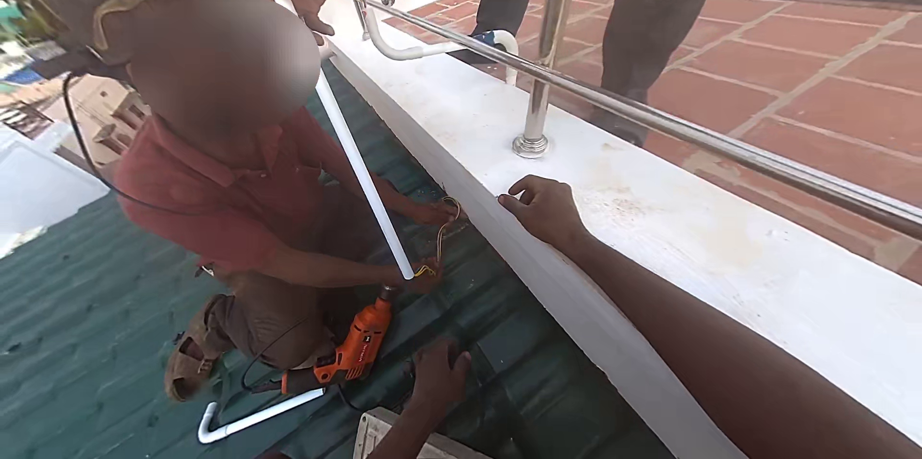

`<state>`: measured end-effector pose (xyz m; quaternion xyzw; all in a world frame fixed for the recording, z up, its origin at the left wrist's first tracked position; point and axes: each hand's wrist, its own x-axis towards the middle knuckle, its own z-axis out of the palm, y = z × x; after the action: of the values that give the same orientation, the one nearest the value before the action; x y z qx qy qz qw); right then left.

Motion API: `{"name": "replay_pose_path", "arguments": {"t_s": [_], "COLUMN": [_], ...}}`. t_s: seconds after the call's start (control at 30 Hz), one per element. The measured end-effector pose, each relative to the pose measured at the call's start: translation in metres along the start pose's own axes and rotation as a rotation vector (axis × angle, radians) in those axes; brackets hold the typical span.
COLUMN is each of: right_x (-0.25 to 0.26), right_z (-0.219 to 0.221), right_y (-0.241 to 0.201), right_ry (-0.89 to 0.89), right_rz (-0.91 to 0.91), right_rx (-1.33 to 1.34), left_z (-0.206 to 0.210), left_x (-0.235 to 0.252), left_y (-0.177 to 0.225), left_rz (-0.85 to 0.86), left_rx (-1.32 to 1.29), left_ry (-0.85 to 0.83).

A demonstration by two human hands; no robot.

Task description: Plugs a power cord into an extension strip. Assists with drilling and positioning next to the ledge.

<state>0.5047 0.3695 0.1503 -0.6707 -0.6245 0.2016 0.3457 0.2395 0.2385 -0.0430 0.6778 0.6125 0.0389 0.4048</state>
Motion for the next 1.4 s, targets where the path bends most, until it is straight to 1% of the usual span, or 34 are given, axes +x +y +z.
{"name": "replay_pose_path", "arguments": {"t_s": [0.1,0.2,0.27,0.37,0.43,0.53,0.63,0.73,0.8,0.87,0.97,1.03,1.1,1.17,1.23,1.4], "right_x": [-0.001,0.0,0.0,-0.001,-0.001,-0.002,-0.004,-0.007,-0.008,-0.009,-0.011,-0.011,-0.01,-0.009,-0.008,-0.009], "right_z": [-0.001,-0.002,-0.003,-0.003,-0.004,-0.004,-0.004,-0.005,-0.005,-0.004,-0.003,-0.002,-0.002,-0.002,-0.001,0.004], "right_y": [0.0,0.002,0.003,0.003,0.002,0.003,0.004,0.003,0.003,0.003,0.005,0.006,0.007,0.007,0.006,0.003], "right_ry": [-0.017,-0.04,-0.058,-0.056,-0.062,-0.074,-0.072,-0.067,-0.063,-0.057,-0.025,0.006,0.033,0.054,0.065,0.097], "right_rz": [0.006,0.018,0.013,0.004,0.007,0.003,-0.011,-0.034,-0.045,-0.056,-0.091,-0.106,-0.11,-0.127,-0.145,-0.182], "right_rx": [0.018,0.021,0.032,0.039,0.038,0.03,0.027,0.018,0.01,0.001,-0.003,0.014,0.019,0.001,-0.043,-0.173], "left_z": [0.007,0.022,0.031,0.035,0.036,0.027,0.003,-0.016,-0.026,-0.03,-0.039,-0.051,-0.058,-0.057,-0.049,-0.005], "left_x": [-0.006,-0.007,-0.008,-0.016,-0.026,-0.048,-0.072,-0.09,-0.096,-0.094,-0.07,-0.045,-0.022,-0.002,0.01,0.026], "left_y": [0.026,0.035,0.031,0.022,0.012,-0.006,-0.026,-0.052,-0.061,-0.066,-0.053,-0.037,-0.021,-0.014,-0.013,-0.023], "left_rz": [0.061,0.072,0.032,-0.073,-0.1,-0.057,0.007,-0.023,-0.107,-0.172,-0.136,-0.096,-0.074,-0.071,-0.087,-0.134], "left_rx": [-0.098,-0.153,-0.073,0.113,0.156,0.143,0.178,0.209,0.134,-0.006,-0.216,-0.306,-0.355,-0.348,-0.281,0.021], "left_ry": [-0.004,-0.033,-0.094,-0.239,-0.322,-0.431,-0.472,-0.419,-0.38,-0.268,-0.063,0.028,0.08,0.082,0.023,-0.155]}}
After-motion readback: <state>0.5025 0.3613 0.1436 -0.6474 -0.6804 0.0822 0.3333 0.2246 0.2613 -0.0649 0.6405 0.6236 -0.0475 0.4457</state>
